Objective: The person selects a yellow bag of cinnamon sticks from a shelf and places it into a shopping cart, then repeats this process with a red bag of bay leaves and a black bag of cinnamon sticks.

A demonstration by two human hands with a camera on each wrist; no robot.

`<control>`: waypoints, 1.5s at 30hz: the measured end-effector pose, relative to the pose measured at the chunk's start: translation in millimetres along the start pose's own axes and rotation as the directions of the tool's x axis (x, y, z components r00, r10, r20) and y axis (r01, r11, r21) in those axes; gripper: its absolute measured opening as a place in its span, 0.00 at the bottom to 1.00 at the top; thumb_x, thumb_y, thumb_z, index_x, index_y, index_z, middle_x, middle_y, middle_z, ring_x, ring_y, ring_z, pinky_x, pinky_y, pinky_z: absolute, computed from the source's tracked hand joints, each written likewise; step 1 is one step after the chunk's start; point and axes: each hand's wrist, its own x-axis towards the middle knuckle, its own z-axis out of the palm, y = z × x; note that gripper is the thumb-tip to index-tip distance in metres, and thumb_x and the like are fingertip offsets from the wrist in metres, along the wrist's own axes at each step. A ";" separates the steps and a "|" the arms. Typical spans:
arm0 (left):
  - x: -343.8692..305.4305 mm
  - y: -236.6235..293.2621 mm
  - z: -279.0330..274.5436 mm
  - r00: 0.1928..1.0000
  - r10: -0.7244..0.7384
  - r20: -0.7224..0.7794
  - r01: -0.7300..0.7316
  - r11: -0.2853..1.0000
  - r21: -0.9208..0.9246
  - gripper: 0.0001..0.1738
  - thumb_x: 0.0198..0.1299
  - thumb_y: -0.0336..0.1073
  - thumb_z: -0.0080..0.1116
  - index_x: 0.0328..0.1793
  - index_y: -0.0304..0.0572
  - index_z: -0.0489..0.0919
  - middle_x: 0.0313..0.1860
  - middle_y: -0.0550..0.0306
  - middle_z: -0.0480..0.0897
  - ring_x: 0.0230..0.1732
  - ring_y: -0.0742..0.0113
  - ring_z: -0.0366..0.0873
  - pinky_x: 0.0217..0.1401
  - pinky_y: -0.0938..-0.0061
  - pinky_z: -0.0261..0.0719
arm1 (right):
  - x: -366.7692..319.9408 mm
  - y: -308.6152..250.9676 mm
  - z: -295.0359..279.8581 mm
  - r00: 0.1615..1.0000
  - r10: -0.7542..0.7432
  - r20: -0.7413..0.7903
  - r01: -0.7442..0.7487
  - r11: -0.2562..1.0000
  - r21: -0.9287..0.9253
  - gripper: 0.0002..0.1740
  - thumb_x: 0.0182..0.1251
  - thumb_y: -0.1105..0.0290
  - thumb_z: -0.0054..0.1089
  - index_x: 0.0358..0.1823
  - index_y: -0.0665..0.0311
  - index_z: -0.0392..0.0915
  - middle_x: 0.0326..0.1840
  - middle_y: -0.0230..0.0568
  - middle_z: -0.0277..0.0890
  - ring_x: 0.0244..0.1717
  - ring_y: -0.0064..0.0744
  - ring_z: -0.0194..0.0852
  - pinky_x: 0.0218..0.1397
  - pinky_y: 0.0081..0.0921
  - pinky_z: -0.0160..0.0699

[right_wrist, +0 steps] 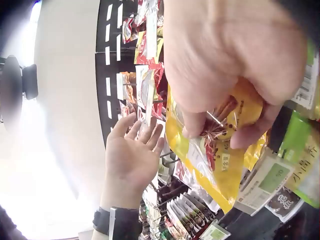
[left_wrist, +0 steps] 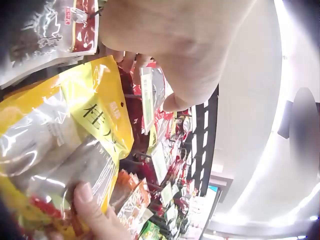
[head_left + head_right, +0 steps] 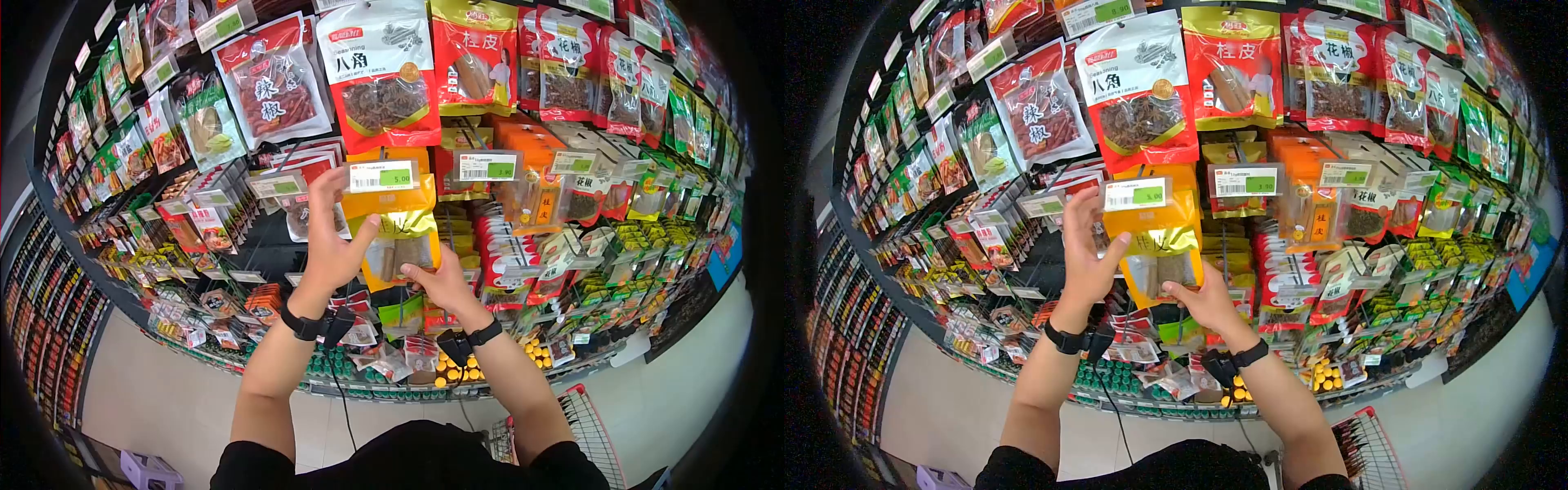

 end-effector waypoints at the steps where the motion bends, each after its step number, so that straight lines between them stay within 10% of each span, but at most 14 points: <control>1: 2.5 2.7 -1.8 1.000 0.020 0.011 -0.019 0.999 -0.037 0.43 0.61 0.30 0.67 0.79 0.40 0.58 0.68 0.48 0.75 0.71 0.59 0.71 0.73 0.62 0.66 | 0.4 -0.2 -1.4 1.000 0.015 -0.002 -0.014 1.000 0.028 0.24 0.71 0.66 0.72 0.63 0.63 0.73 0.45 0.31 0.83 0.37 0.18 0.82 0.34 0.21 0.81; 9: 21.6 -3.4 -7.6 0.999 0.039 0.015 -0.031 0.939 -0.342 0.33 0.64 0.23 0.59 0.75 0.39 0.62 0.71 0.46 0.76 0.74 0.56 0.72 0.72 0.62 0.69 | 4.4 -1.4 -2.4 1.000 -0.010 -0.027 0.011 0.998 0.059 0.23 0.73 0.65 0.70 0.64 0.63 0.73 0.48 0.31 0.83 0.39 0.18 0.82 0.35 0.22 0.83; 21: 11.8 -6.0 -2.8 0.980 0.197 -0.023 -0.197 0.980 -0.022 0.36 0.65 0.28 0.61 0.78 0.35 0.64 0.68 0.45 0.79 0.71 0.53 0.76 0.68 0.60 0.75 | 26.2 -12.2 2.3 0.993 0.116 -0.031 -0.114 0.992 0.059 0.19 0.76 0.65 0.66 0.60 0.63 0.71 0.41 0.30 0.79 0.37 0.18 0.79 0.31 0.21 0.80; 24: 4.0 -4.9 -1.1 0.978 0.207 -0.035 -0.205 0.977 0.057 0.32 0.63 0.28 0.62 0.74 0.34 0.69 0.66 0.44 0.80 0.67 0.54 0.78 0.63 0.62 0.77 | 34.5 8.9 7.8 0.987 -0.091 -0.131 0.089 0.996 -0.014 0.20 0.78 0.64 0.64 0.62 0.63 0.69 0.47 0.33 0.79 0.43 0.20 0.80 0.34 0.23 0.82; 27: -6.4 -9.4 2.4 0.983 0.181 0.012 -0.182 0.980 0.081 0.29 0.62 0.28 0.63 0.70 0.34 0.72 0.62 0.44 0.81 0.63 0.54 0.80 0.59 0.63 0.78 | 42.9 23.5 9.5 0.993 -0.022 -0.120 0.036 0.993 0.116 0.22 0.79 0.64 0.62 0.65 0.66 0.66 0.53 0.38 0.77 0.50 0.26 0.80 0.44 0.27 0.84; 31: -23.7 -18.4 16.2 0.981 0.150 0.125 -0.164 0.981 0.107 0.30 0.62 0.27 0.62 0.71 0.34 0.70 0.65 0.46 0.79 0.67 0.59 0.77 0.61 0.64 0.76 | 46.0 28.6 3.3 0.983 -0.103 -0.154 0.049 0.946 -0.320 0.26 0.74 0.69 0.65 0.65 0.71 0.64 0.56 0.47 0.78 0.55 0.36 0.80 0.61 0.31 0.77; 32: -28.8 -13.9 20.2 0.982 0.115 0.147 -0.132 0.985 0.111 0.29 0.60 0.27 0.64 0.69 0.36 0.74 0.67 0.45 0.79 0.67 0.53 0.78 0.65 0.62 0.76 | 45.8 32.5 3.1 0.982 -0.115 -0.152 0.076 0.967 -0.242 0.29 0.68 0.68 0.69 0.64 0.72 0.64 0.52 0.60 0.82 0.56 0.55 0.83 0.58 0.42 0.80; 36: -33.8 -19.2 32.6 0.942 0.121 0.312 -0.231 0.910 0.345 0.32 0.55 0.32 0.68 0.69 0.41 0.76 0.71 0.45 0.77 0.73 0.40 0.72 0.76 0.53 0.67 | 25.8 3.7 -1.5 0.954 -0.244 -0.176 0.146 0.886 -0.441 0.29 0.66 0.72 0.67 0.64 0.71 0.65 0.56 0.59 0.79 0.59 0.62 0.79 0.62 0.48 0.76; 39: -37.2 -28.8 41.2 0.947 0.005 0.321 -0.136 0.913 0.386 0.33 0.55 0.32 0.69 0.70 0.41 0.76 0.73 0.44 0.74 0.75 0.40 0.69 0.77 0.53 0.65 | 0.8 -9.7 -13.0 0.842 -0.493 -0.217 0.287 0.751 -0.595 0.29 0.66 0.73 0.66 0.65 0.70 0.65 0.61 0.57 0.75 0.61 0.62 0.76 0.63 0.51 0.75; 40: -40.8 -34.6 43.2 0.946 -0.020 0.323 -0.120 0.904 0.409 0.33 0.55 0.33 0.69 0.70 0.41 0.75 0.75 0.44 0.73 0.76 0.41 0.68 0.78 0.52 0.65 | -12.5 -18.9 -20.5 0.825 -0.521 -0.218 0.298 0.729 -0.617 0.25 0.65 0.74 0.67 0.62 0.67 0.70 0.65 0.51 0.74 0.59 0.48 0.79 0.55 0.36 0.80; 45: -63.8 -37.9 52.4 0.944 -0.066 0.323 -0.087 0.895 0.437 0.33 0.57 0.31 0.67 0.72 0.41 0.74 0.75 0.43 0.73 0.77 0.41 0.69 0.78 0.55 0.66 | -116.8 1.2 -73.9 0.964 -0.198 -0.179 0.116 0.914 -0.388 0.17 0.69 0.72 0.65 0.56 0.68 0.75 0.50 0.46 0.80 0.47 0.40 0.82 0.49 0.33 0.81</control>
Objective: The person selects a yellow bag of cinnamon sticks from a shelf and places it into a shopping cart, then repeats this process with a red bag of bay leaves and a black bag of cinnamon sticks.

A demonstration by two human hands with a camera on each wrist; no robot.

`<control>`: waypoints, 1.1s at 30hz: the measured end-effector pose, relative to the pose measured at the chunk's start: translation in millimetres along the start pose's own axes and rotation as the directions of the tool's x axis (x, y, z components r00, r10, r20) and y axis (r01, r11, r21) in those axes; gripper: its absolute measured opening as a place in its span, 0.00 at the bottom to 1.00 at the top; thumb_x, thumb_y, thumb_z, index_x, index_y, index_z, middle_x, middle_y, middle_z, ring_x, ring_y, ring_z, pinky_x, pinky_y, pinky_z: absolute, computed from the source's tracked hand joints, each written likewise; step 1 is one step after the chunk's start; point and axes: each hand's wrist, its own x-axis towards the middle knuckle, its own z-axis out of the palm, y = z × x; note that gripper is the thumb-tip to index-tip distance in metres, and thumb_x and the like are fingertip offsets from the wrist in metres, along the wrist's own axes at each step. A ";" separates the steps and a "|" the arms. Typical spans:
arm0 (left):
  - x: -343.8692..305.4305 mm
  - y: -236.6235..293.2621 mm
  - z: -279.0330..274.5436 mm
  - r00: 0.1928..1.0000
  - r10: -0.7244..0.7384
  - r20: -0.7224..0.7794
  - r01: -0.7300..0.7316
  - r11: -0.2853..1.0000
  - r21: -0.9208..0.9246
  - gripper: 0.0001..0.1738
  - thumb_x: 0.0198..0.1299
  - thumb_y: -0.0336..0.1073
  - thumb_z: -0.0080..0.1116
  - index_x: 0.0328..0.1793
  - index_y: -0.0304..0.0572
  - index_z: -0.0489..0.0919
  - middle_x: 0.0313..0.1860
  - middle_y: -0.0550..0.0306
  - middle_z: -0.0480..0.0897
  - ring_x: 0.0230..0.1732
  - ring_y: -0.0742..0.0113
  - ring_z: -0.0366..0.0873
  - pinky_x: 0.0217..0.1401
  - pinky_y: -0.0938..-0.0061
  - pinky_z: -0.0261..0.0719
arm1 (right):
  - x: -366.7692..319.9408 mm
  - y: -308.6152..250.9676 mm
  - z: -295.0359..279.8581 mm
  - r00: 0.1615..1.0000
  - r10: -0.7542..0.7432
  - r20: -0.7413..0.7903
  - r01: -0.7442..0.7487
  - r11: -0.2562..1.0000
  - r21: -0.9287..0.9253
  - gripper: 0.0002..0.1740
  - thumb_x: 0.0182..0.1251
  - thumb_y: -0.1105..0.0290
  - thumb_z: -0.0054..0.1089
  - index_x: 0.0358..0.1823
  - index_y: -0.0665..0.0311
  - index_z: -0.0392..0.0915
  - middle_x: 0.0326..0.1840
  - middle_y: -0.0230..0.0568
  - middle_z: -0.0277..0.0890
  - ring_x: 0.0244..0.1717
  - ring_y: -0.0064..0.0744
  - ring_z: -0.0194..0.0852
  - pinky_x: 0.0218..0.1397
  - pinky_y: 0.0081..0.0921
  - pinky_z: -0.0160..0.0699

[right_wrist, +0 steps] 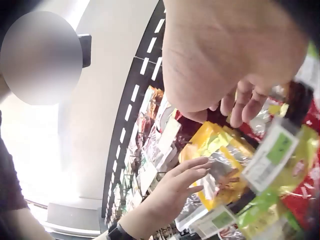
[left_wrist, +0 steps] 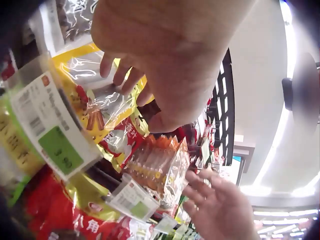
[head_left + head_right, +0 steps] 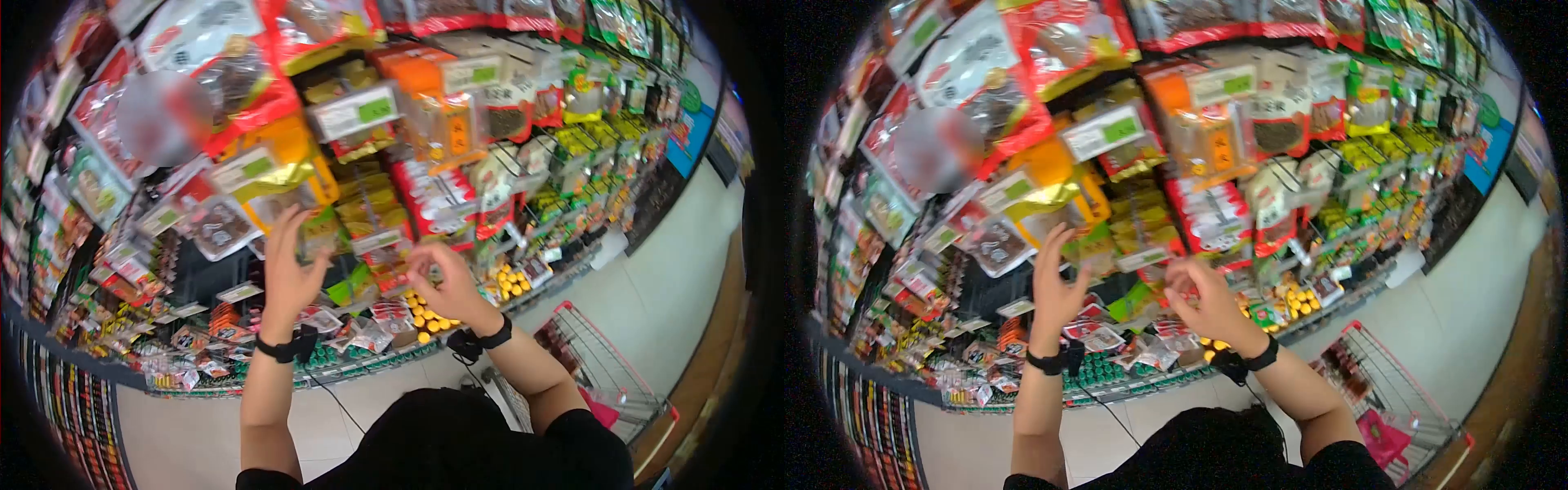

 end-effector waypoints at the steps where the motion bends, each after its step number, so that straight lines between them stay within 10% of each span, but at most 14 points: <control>1: -4.1 4.5 4.7 1.000 -0.017 0.000 0.017 0.999 -0.028 0.33 0.58 0.32 0.68 0.71 0.40 0.75 0.74 0.42 0.74 0.77 0.41 0.69 0.79 0.54 0.65 | -24.0 15.3 -14.4 0.993 0.108 0.053 -0.109 0.994 0.028 0.15 0.70 0.72 0.65 0.54 0.68 0.76 0.47 0.45 0.81 0.44 0.37 0.82 0.48 0.32 0.81; 4: -25.0 21.2 22.2 0.999 -0.031 0.039 0.035 0.994 -0.107 0.31 0.58 0.31 0.68 0.70 0.37 0.75 0.73 0.41 0.75 0.75 0.41 0.71 0.78 0.54 0.65 | -100.8 70.8 -53.3 0.943 0.294 0.157 -0.269 0.950 -0.161 0.16 0.71 0.66 0.67 0.52 0.67 0.75 0.36 0.44 0.83 0.38 0.44 0.84 0.43 0.33 0.82; 8: -75.3 51.6 62.5 0.978 -0.087 0.191 0.137 0.954 -0.268 0.25 0.57 0.28 0.65 0.63 0.36 0.78 0.68 0.40 0.78 0.71 0.43 0.74 0.73 0.56 0.69 | -252.0 141.7 -87.7 0.781 0.549 0.298 -0.293 0.744 -0.600 0.25 0.70 0.51 0.65 0.53 0.68 0.78 0.49 0.54 0.85 0.51 0.56 0.85 0.53 0.46 0.84; 11: -107.0 78.7 94.7 0.975 -0.009 0.223 0.075 0.955 -0.288 0.20 0.55 0.28 0.66 0.55 0.35 0.80 0.58 0.43 0.82 0.61 0.44 0.79 0.68 0.56 0.73 | -321.0 142.3 -96.4 0.361 0.918 0.161 -0.448 0.323 -0.834 0.28 0.69 0.48 0.64 0.55 0.68 0.79 0.54 0.55 0.84 0.52 0.58 0.85 0.56 0.47 0.85; 14: -117.3 110.4 119.9 0.881 -0.040 0.471 0.267 0.866 -0.424 0.18 0.55 0.27 0.65 0.54 0.36 0.81 0.55 0.44 0.83 0.57 0.45 0.81 0.65 0.58 0.75 | -348.3 126.4 -101.2 0.281 0.945 0.168 -0.568 0.305 -0.764 0.29 0.68 0.47 0.65 0.56 0.66 0.79 0.57 0.55 0.83 0.52 0.60 0.85 0.55 0.49 0.85; 19: -106.8 163.3 163.6 0.587 0.320 0.743 0.227 0.816 -0.531 0.18 0.57 0.31 0.70 0.55 0.41 0.83 0.54 0.49 0.84 0.58 0.47 0.81 0.63 0.59 0.77 | -369.2 139.6 -87.7 0.420 0.879 0.224 -0.693 0.470 -0.546 0.22 0.74 0.53 0.59 0.56 0.64 0.78 0.49 0.60 0.84 0.55 0.61 0.82 0.60 0.53 0.79; 24: -101.3 211.5 201.5 0.434 0.462 0.773 0.156 0.807 -0.570 0.18 0.61 0.36 0.71 0.56 0.42 0.84 0.55 0.49 0.85 0.58 0.46 0.80 0.64 0.59 0.76 | -424.9 183.7 -105.0 0.562 0.811 -0.163 -0.820 0.519 -0.243 0.13 0.70 0.63 0.55 0.45 0.64 0.82 0.41 0.61 0.83 0.46 0.64 0.83 0.50 0.53 0.80; 28: -112.0 224.8 219.3 0.390 0.480 0.786 0.170 0.801 -0.574 0.18 0.61 0.34 0.70 0.56 0.40 0.83 0.54 0.48 0.85 0.57 0.46 0.81 0.64 0.59 0.77 | -530.7 243.7 -132.2 0.284 0.905 -0.316 -0.943 0.204 -0.263 0.15 0.67 0.65 0.56 0.45 0.69 0.84 0.45 0.65 0.84 0.50 0.63 0.85 0.53 0.53 0.82; 30: -116.3 227.7 221.6 0.366 0.443 0.819 0.210 0.818 -0.536 0.18 0.61 0.37 0.71 0.56 0.43 0.84 0.53 0.49 0.85 0.58 0.46 0.81 0.65 0.58 0.75 | -538.6 226.8 -149.9 0.038 0.937 -0.348 -0.969 -0.051 -0.244 0.20 0.70 0.65 0.54 0.61 0.62 0.76 0.44 0.68 0.84 0.53 0.64 0.84 0.57 0.53 0.82; 33: -118.2 230.5 220.4 0.359 0.409 0.839 0.182 0.851 -0.493 0.17 0.61 0.37 0.71 0.56 0.43 0.84 0.53 0.50 0.85 0.58 0.46 0.81 0.65 0.58 0.75 | -569.3 235.5 -155.7 0.033 0.954 -0.299 -0.958 -0.055 -0.282 0.32 0.66 0.70 0.58 0.74 0.57 0.69 0.54 0.68 0.82 0.59 0.64 0.81 0.64 0.51 0.78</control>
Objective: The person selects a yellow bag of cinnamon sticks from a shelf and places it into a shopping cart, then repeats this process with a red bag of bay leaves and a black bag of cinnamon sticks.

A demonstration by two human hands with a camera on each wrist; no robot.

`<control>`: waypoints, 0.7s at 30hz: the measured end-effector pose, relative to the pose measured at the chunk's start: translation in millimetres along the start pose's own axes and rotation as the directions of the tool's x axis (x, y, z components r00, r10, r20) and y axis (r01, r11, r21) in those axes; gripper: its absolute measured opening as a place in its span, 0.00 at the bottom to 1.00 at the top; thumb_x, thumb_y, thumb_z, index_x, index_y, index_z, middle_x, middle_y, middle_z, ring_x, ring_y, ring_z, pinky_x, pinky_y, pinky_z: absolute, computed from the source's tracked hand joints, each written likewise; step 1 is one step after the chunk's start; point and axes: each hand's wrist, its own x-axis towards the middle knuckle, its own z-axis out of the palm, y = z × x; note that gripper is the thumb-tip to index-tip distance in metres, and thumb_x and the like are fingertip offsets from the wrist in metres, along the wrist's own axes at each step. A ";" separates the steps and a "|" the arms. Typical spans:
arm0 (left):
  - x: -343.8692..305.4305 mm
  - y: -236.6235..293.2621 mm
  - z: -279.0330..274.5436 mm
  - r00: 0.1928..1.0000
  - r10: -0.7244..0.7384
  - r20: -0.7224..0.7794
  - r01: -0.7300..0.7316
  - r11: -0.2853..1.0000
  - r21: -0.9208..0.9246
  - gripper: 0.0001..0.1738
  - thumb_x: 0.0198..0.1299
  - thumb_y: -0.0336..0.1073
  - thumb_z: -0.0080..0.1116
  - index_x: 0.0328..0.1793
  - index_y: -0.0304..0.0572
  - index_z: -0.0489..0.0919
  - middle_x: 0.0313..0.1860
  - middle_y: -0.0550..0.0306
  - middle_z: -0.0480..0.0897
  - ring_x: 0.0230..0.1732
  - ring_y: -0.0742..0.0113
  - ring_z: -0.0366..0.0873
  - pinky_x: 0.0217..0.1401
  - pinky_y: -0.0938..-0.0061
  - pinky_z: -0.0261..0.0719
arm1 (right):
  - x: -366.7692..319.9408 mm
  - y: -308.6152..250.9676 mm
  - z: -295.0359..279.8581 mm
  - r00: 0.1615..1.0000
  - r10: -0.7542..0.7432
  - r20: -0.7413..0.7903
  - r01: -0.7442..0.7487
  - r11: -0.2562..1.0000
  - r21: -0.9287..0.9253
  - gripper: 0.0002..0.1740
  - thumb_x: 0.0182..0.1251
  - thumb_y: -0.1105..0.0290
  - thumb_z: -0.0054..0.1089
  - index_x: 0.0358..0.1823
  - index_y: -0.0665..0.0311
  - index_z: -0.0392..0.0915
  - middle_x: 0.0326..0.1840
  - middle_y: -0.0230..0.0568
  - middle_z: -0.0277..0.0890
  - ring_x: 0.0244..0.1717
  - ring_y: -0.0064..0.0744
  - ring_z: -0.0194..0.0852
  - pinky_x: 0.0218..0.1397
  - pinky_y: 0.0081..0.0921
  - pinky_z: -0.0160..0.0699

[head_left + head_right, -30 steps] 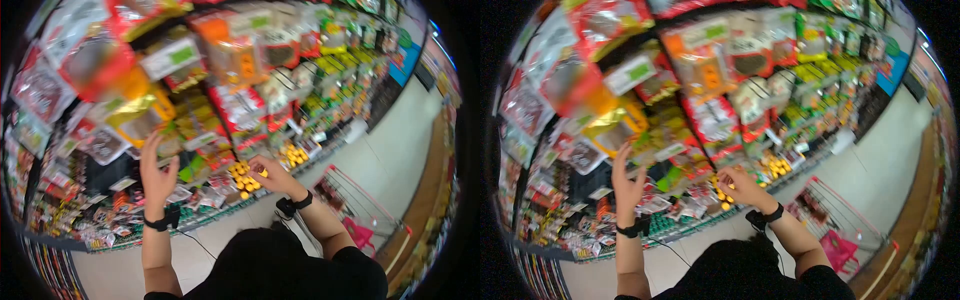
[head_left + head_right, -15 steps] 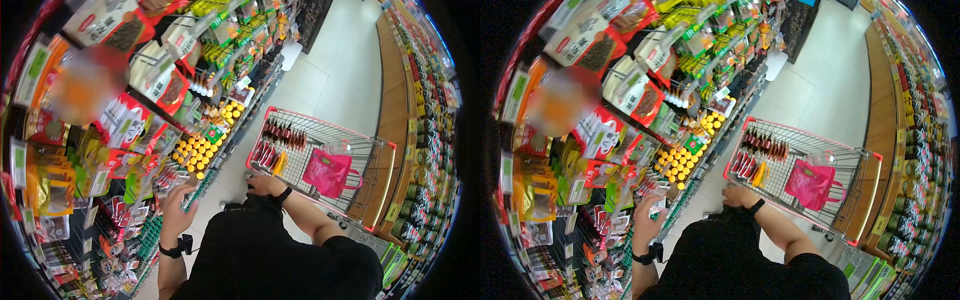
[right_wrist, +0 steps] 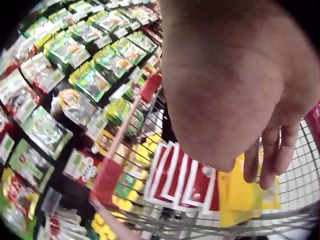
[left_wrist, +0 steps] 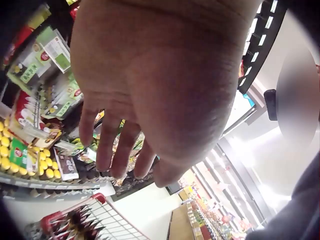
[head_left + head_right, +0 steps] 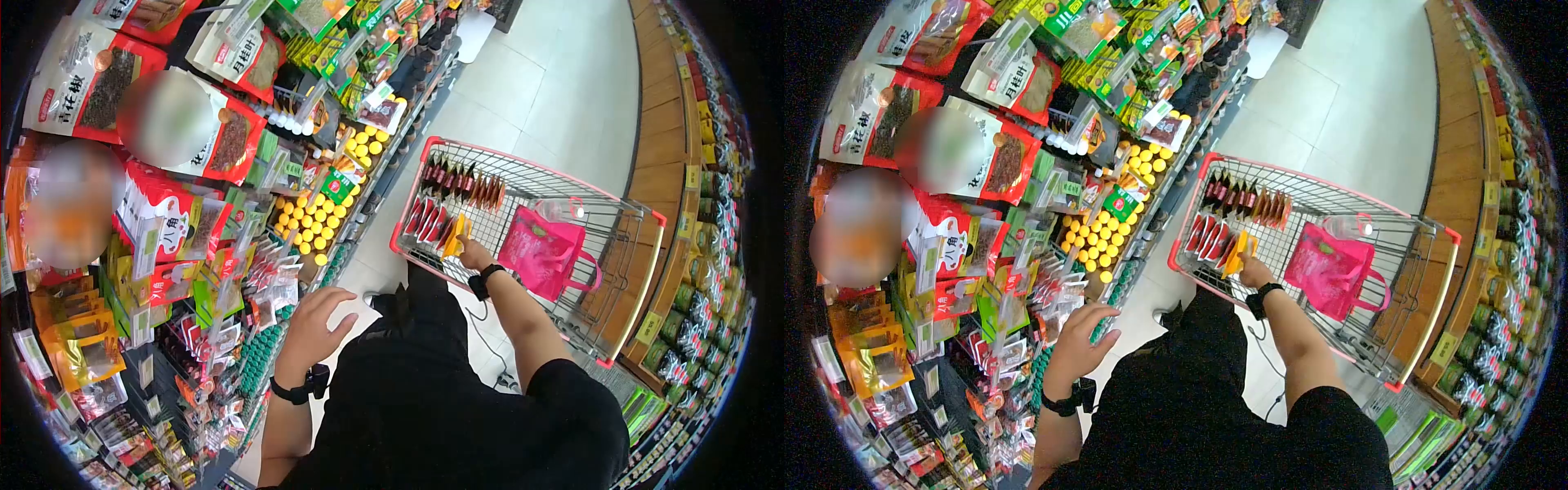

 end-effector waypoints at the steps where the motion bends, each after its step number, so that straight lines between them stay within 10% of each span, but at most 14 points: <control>1: -0.6 0.4 0.6 1.000 -0.013 -0.009 0.013 1.000 0.001 0.17 0.61 0.37 0.71 0.56 0.43 0.84 0.53 0.50 0.85 0.58 0.47 0.81 0.65 0.58 0.75 | -1.3 1.8 -2.6 1.000 -0.024 0.016 0.024 1.000 0.008 0.35 0.65 0.71 0.59 0.76 0.56 0.67 0.56 0.68 0.80 0.60 0.64 0.80 0.65 0.50 0.77; 9: -9.1 2.1 11.3 0.986 -0.102 -0.135 0.100 0.995 -0.023 0.17 0.62 0.37 0.71 0.56 0.44 0.84 0.54 0.52 0.85 0.57 0.47 0.81 0.62 0.59 0.76 | 25.0 -4.6 0.5 0.998 -0.064 0.019 0.063 0.997 0.051 0.37 0.60 0.71 0.62 0.74 0.62 0.67 0.58 0.68 0.80 0.61 0.64 0.79 0.66 0.49 0.77; 21: -47.2 1.8 27.4 0.955 -0.219 -0.199 0.201 0.974 -0.107 0.18 0.62 0.37 0.70 0.57 0.46 0.83 0.54 0.53 0.85 0.55 0.48 0.81 0.61 0.60 0.76 | 39.9 -9.0 -16.8 0.994 0.044 0.105 -0.002 0.929 -0.370 0.28 0.64 0.52 0.60 0.55 0.69 0.83 0.52 0.63 0.85 0.57 0.59 0.85 0.60 0.49 0.84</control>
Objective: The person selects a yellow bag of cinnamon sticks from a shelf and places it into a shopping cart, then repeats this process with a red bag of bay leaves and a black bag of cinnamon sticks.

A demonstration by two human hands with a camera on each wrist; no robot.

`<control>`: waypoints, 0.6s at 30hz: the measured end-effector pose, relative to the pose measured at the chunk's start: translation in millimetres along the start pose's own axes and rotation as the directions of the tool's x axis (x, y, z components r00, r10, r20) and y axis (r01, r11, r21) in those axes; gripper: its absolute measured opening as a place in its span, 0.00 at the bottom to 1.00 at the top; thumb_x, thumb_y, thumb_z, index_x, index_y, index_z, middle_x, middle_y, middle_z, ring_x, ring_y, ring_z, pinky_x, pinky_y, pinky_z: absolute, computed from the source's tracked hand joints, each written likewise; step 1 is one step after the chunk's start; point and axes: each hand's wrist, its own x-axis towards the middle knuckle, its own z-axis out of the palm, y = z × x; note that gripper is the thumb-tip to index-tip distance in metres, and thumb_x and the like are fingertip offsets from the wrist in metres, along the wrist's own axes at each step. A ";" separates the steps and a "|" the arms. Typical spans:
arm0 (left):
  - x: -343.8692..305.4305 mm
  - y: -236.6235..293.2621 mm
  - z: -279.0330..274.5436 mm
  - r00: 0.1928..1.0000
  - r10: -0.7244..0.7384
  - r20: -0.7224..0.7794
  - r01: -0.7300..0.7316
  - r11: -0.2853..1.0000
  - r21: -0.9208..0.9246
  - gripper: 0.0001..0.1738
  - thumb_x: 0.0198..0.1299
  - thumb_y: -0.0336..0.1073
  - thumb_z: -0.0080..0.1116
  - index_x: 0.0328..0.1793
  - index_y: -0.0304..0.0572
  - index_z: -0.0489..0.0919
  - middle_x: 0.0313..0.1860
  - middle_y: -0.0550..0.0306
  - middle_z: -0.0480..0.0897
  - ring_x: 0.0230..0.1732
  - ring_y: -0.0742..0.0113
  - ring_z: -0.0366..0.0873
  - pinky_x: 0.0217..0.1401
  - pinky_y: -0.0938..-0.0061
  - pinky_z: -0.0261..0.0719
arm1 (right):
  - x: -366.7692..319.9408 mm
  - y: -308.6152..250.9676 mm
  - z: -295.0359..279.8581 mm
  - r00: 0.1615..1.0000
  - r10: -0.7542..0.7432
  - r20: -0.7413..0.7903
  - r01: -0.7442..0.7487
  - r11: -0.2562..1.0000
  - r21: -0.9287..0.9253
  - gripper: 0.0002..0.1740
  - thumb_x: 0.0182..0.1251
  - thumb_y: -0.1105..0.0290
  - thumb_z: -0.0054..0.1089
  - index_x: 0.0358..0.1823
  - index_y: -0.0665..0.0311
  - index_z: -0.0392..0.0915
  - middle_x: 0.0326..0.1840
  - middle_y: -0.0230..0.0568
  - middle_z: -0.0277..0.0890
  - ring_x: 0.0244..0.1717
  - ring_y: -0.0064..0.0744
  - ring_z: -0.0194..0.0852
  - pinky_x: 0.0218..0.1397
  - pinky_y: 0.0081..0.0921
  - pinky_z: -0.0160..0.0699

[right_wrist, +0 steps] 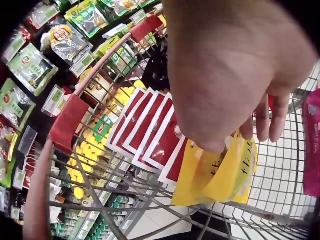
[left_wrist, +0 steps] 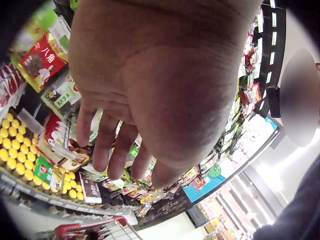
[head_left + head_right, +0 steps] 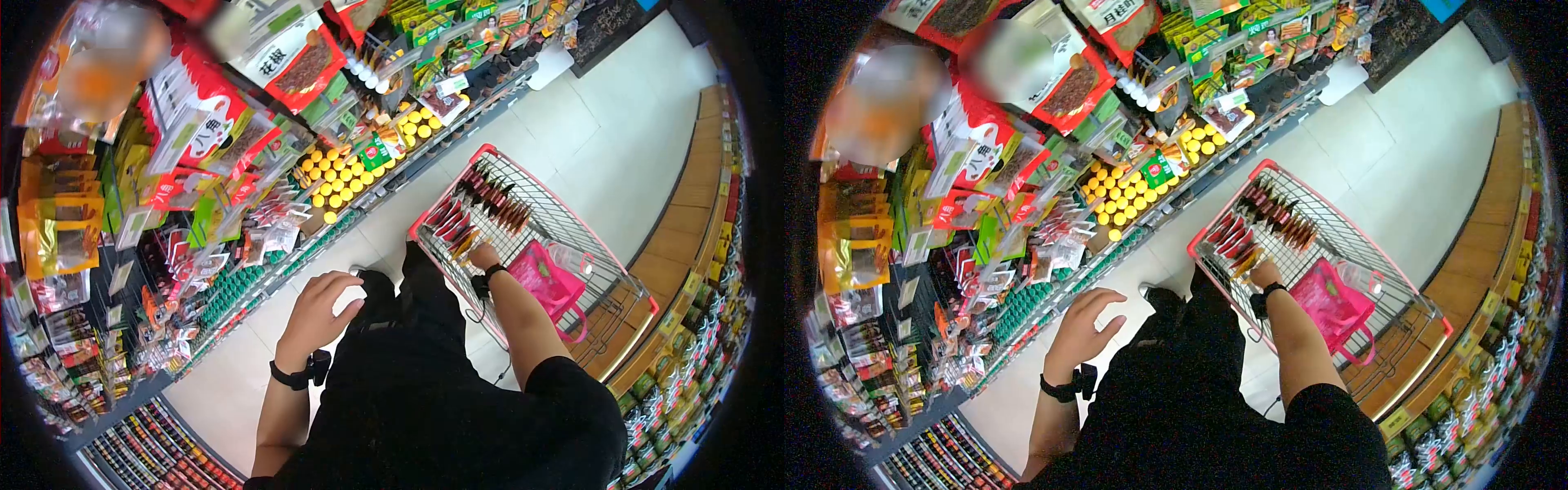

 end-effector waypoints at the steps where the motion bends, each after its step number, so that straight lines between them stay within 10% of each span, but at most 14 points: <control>1: -1.0 -1.1 -0.9 1.000 0.006 -0.005 -0.006 1.000 -0.002 0.18 0.62 0.37 0.70 0.57 0.46 0.83 0.55 0.54 0.85 0.55 0.48 0.81 0.61 0.60 0.76 | 7.4 8.4 9.1 0.999 0.046 -0.010 -0.046 0.998 0.054 0.28 0.64 0.52 0.60 0.53 0.70 0.84 0.53 0.63 0.85 0.57 0.59 0.85 0.60 0.49 0.84; 3: -2.9 -4.0 -3.2 1.000 0.016 -0.010 -0.016 1.000 0.006 0.17 0.63 0.37 0.70 0.57 0.44 0.83 0.54 0.52 0.85 0.56 0.47 0.81 0.62 0.60 0.77 | 67.7 65.8 78.9 0.998 -0.037 -0.054 0.035 0.999 -0.025 0.27 0.64 0.50 0.60 0.44 0.70 0.87 0.49 0.64 0.86 0.55 0.61 0.85 0.59 0.49 0.84; 7: -8.6 -13.1 -6.0 0.998 0.054 -0.027 -0.055 0.998 -0.027 0.16 0.63 0.38 0.68 0.57 0.46 0.83 0.54 0.54 0.85 0.55 0.48 0.81 0.62 0.61 0.76 | -3.0 31.4 10.3 0.968 0.167 -0.189 -0.131 0.973 0.191 0.32 0.67 0.45 0.58 0.51 0.73 0.82 0.45 0.66 0.86 0.50 0.61 0.86 0.52 0.49 0.86; 18: -28.0 -49.6 -21.9 0.974 0.225 -0.027 -0.226 0.973 -0.052 0.17 0.62 0.37 0.69 0.56 0.45 0.82 0.55 0.51 0.84 0.58 0.47 0.81 0.63 0.58 0.78 | -176.5 -104.0 -138.5 0.864 0.000 -0.504 0.267 0.848 0.458 0.17 0.67 0.61 0.61 0.45 0.67 0.89 0.37 0.55 0.88 0.39 0.47 0.91 0.46 0.40 0.87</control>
